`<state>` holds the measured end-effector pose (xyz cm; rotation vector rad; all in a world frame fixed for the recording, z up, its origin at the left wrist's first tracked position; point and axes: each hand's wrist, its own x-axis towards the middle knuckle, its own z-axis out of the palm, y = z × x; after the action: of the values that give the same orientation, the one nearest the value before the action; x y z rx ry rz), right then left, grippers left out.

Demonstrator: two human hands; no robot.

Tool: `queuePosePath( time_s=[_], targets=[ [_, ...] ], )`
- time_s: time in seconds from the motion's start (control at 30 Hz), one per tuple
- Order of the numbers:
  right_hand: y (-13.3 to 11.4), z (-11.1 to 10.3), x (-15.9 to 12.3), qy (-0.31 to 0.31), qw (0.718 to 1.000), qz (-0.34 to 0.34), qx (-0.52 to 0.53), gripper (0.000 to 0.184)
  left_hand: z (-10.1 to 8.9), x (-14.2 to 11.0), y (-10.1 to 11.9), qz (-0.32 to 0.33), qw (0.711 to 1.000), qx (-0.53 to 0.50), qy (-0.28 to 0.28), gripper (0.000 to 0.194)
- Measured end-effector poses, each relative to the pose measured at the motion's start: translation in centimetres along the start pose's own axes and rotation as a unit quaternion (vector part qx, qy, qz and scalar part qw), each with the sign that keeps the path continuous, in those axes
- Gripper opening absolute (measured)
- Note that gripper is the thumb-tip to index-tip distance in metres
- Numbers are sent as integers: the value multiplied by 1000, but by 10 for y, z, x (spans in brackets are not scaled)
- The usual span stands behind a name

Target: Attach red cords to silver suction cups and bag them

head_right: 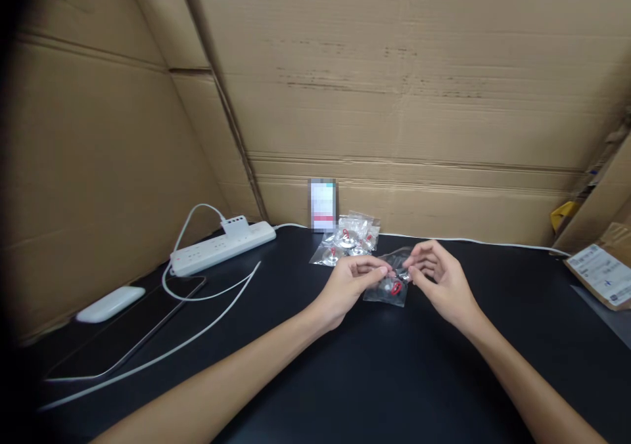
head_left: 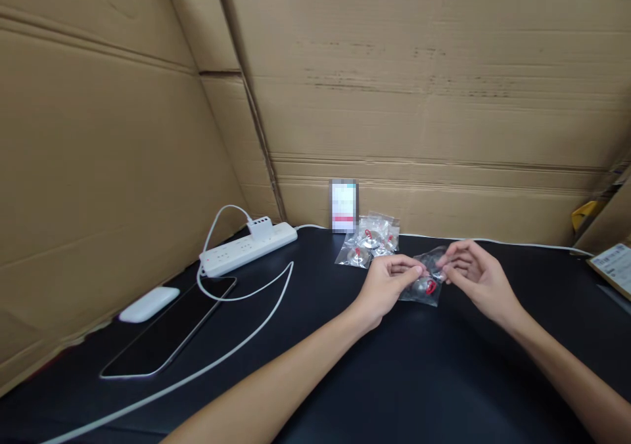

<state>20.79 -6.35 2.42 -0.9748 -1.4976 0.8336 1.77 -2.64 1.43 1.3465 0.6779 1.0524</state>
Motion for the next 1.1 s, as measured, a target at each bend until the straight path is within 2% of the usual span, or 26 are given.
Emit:
queuePosePath(
  time_s=[0.1, 0.27, 0.4, 0.67, 0.83, 0.9, 1.1],
  targets=[
    [4, 5, 0, 41, 999, 22, 28, 40, 1, -1, 1, -9, 1000, -17, 19, 22],
    [9, 5, 1, -1, 998, 57, -21, 23, -3, 1, 2, -8, 1000, -4, 5, 27],
    [9, 2, 1, 30, 998, 43, -33, 23, -6, 5, 2, 47, 999, 23, -1, 26],
    [-1, 4, -3, 51, 999, 7, 17, 25, -9, 6, 15, 95, 995, 14, -35, 28],
    [0, 4, -3, 56, 998, 14, 32, 16, -10, 5, 20, 120, 990, 35, -58, 13],
    [1, 4, -3, 59, 997, 21, 46, 16, -10, 3, 21, 125, 989, 45, -63, 15],
    [1, 10, -3, 62, 993, 43, 94, 19, -8, 0, 18, 119, 990, 68, -40, 23]
  ],
)
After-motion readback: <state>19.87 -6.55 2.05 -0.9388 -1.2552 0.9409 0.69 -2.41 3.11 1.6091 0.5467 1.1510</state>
